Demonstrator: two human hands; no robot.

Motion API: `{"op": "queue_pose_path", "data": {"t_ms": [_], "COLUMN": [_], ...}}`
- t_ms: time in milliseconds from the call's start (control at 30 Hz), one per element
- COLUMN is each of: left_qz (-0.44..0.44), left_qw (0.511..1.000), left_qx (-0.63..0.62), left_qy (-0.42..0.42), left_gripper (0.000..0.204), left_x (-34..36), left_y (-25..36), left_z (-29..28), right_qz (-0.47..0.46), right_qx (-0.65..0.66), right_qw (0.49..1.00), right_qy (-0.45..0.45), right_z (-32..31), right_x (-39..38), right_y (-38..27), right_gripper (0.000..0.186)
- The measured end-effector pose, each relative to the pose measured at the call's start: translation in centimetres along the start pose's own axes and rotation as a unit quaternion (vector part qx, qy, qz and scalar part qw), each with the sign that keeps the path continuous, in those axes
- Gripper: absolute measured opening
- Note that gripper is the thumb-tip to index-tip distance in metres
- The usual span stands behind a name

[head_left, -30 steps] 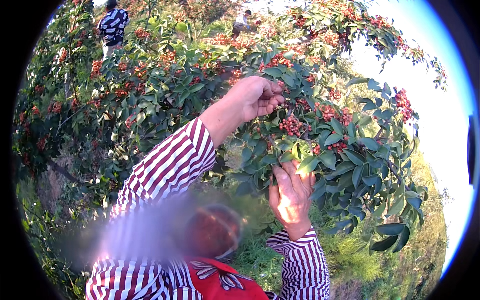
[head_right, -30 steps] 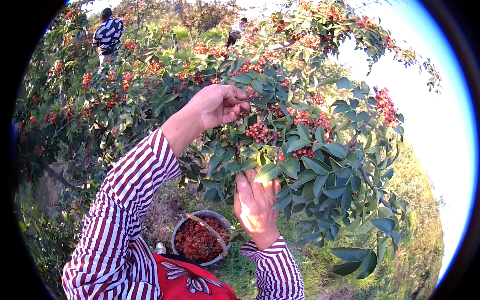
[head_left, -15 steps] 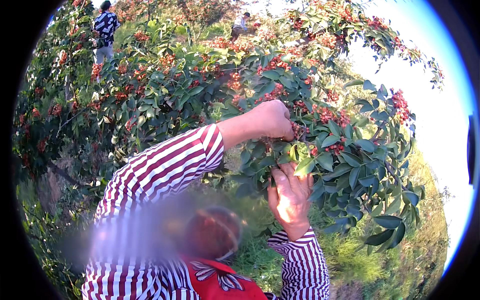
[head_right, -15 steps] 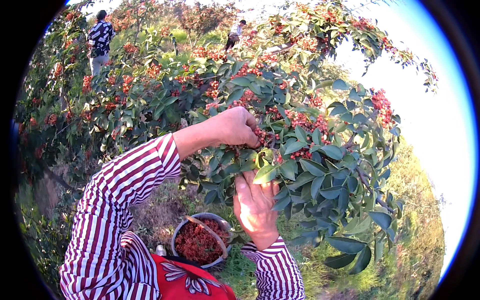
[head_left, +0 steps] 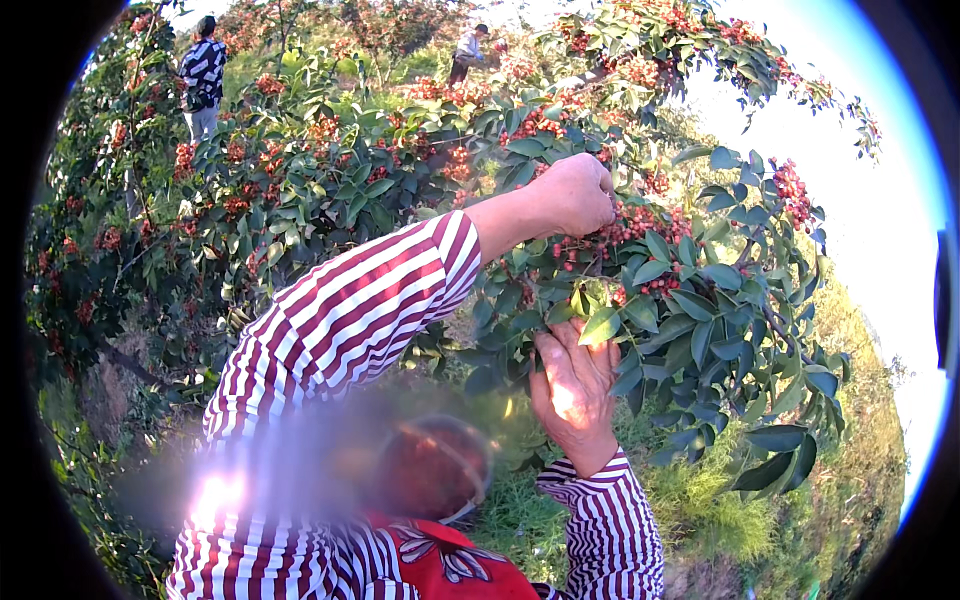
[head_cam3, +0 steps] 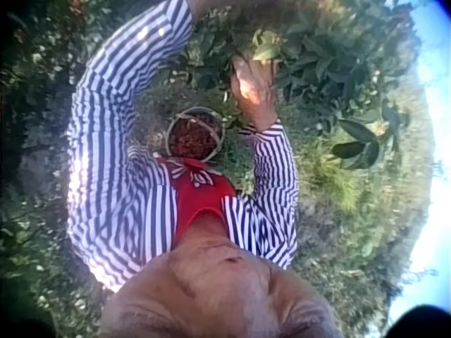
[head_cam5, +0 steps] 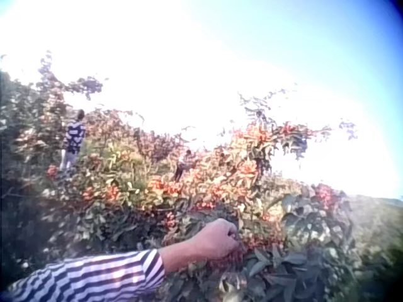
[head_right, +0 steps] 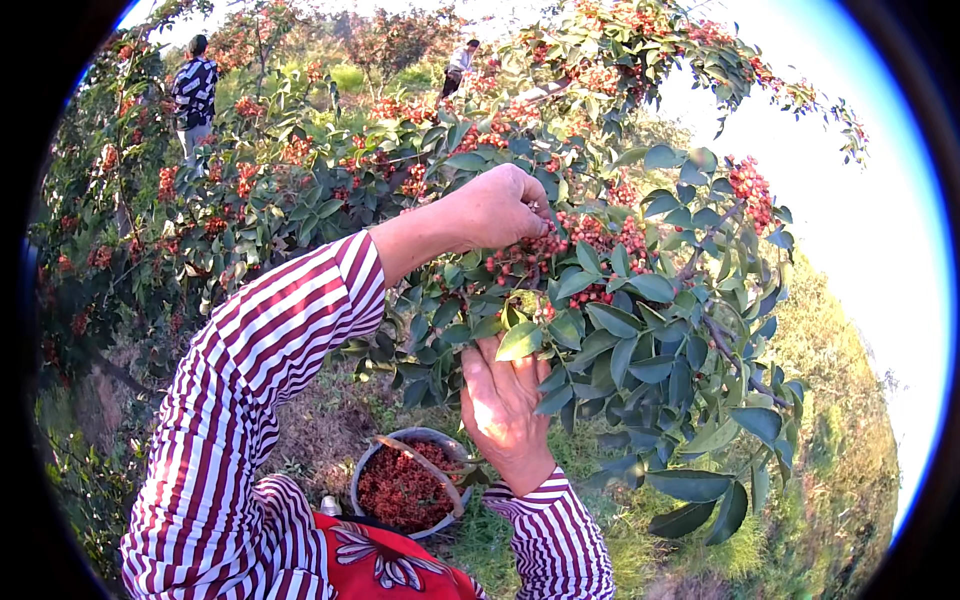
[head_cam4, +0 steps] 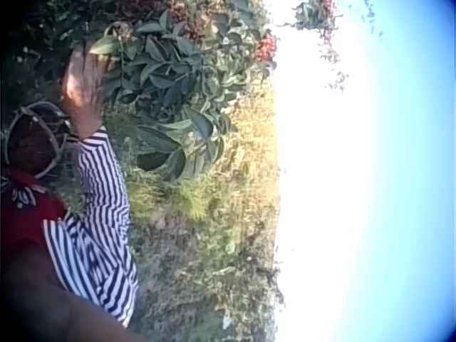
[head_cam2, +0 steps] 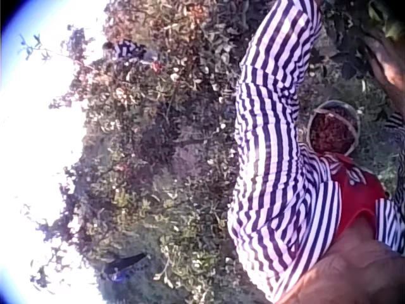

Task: The person picks clusters of red berries from a tree by hand and places them into a bucket hanging from their waist.

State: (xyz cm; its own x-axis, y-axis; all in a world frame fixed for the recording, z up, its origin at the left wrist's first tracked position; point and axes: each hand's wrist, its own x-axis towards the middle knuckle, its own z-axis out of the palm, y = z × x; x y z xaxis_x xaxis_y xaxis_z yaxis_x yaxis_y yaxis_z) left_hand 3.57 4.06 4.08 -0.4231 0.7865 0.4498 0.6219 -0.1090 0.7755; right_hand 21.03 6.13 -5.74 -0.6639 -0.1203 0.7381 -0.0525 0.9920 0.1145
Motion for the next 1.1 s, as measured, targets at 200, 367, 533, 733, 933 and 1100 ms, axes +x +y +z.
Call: {"op": "queue_pose_path", "data": {"t_ms": [200, 367, 533, 733, 933, 1100], "left_qz": [-0.118, -0.227, -0.232, -0.129, -0.140, -0.143], "left_qw": [0.884, 0.733, 0.831, 0.992, 0.990, 0.989], "left_qx": [-0.453, -0.640, -0.499, -0.004, 0.016, -0.033], "left_qy": [0.010, 0.053, 0.080, -0.004, -0.004, 0.019], "left_gripper": [0.005, 0.029, 0.024, 0.024, 0.019, 0.019], "left_x": [1.1, -2.0, -5.2, -5.6, -4.6, -3.5], "left_y": [2.2, 0.3, -1.4, -1.6, -1.7, -1.8], "left_z": [1.3, -1.6, -1.1, 0.6, 1.2, 0.7], "right_qz": [-0.004, -0.012, -0.009, -0.010, -0.009, -0.003], "right_qx": [0.008, 0.002, 0.008, -0.005, -0.004, -0.009], "right_qw": [1.000, 1.000, 1.000, 1.000, 1.000, 1.000], "right_qy": [-0.001, 0.007, 0.003, 0.001, -0.003, -0.006], "right_z": [0.2, 0.4, 0.4, 0.4, 0.3, 0.2], "right_x": [-0.2, -0.3, -0.3, -0.3, -0.4, -0.5], "right_y": [0.1, 0.4, 0.4, 0.3, 0.3, 0.2], "right_gripper": [0.034, 0.035, 0.033, 0.031, 0.029, 0.031]}}
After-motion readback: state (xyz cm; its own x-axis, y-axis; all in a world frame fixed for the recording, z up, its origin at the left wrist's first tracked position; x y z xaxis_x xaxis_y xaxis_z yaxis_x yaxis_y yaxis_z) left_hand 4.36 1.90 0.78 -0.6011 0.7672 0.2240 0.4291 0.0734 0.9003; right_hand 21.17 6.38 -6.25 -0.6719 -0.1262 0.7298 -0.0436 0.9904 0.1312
